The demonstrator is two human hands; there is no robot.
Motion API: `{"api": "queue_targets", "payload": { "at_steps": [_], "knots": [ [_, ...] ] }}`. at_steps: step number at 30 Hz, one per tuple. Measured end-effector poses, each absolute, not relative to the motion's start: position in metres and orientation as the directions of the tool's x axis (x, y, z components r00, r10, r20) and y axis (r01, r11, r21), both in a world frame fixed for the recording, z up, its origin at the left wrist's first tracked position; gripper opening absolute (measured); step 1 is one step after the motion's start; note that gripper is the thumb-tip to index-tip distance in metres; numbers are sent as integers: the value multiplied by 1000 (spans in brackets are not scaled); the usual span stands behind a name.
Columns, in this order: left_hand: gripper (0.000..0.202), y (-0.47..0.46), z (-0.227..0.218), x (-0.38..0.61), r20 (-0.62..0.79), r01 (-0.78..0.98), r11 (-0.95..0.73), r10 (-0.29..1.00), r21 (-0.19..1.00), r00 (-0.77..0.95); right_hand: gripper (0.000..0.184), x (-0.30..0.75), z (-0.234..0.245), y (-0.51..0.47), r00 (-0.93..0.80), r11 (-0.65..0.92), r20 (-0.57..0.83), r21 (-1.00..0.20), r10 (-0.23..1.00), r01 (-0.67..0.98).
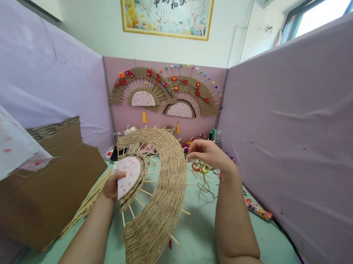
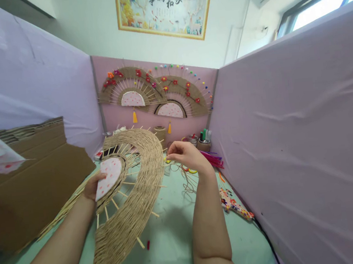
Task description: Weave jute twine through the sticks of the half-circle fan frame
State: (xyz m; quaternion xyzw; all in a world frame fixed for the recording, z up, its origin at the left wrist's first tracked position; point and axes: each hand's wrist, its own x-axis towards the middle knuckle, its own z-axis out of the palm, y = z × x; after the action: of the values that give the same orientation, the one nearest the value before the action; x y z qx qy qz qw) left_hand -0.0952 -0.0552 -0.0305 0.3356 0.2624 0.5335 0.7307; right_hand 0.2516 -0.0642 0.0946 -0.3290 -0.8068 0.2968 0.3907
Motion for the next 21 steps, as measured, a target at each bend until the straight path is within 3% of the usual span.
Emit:
{"api": "queue_targets", "payload": {
  "at_steps": [10, 16, 21],
  "knots": [
    [51, -53, -33, -103, -78, -590, 262, 944, 764, 319, 16, 258, 88, -56, -572, 586, 400, -790, 716, 180],
    [57, -54, -34, -104, -51, -601, 305, 915, 738, 401, 27, 259, 89, -55, -486, 562, 389, -777, 782, 284],
    [60, -57, -32, -103, -124, -571, 326, 924, 754, 363, 21, 261, 89, -54, -483, 594, 417, -745, 770, 303]
  ]
}}
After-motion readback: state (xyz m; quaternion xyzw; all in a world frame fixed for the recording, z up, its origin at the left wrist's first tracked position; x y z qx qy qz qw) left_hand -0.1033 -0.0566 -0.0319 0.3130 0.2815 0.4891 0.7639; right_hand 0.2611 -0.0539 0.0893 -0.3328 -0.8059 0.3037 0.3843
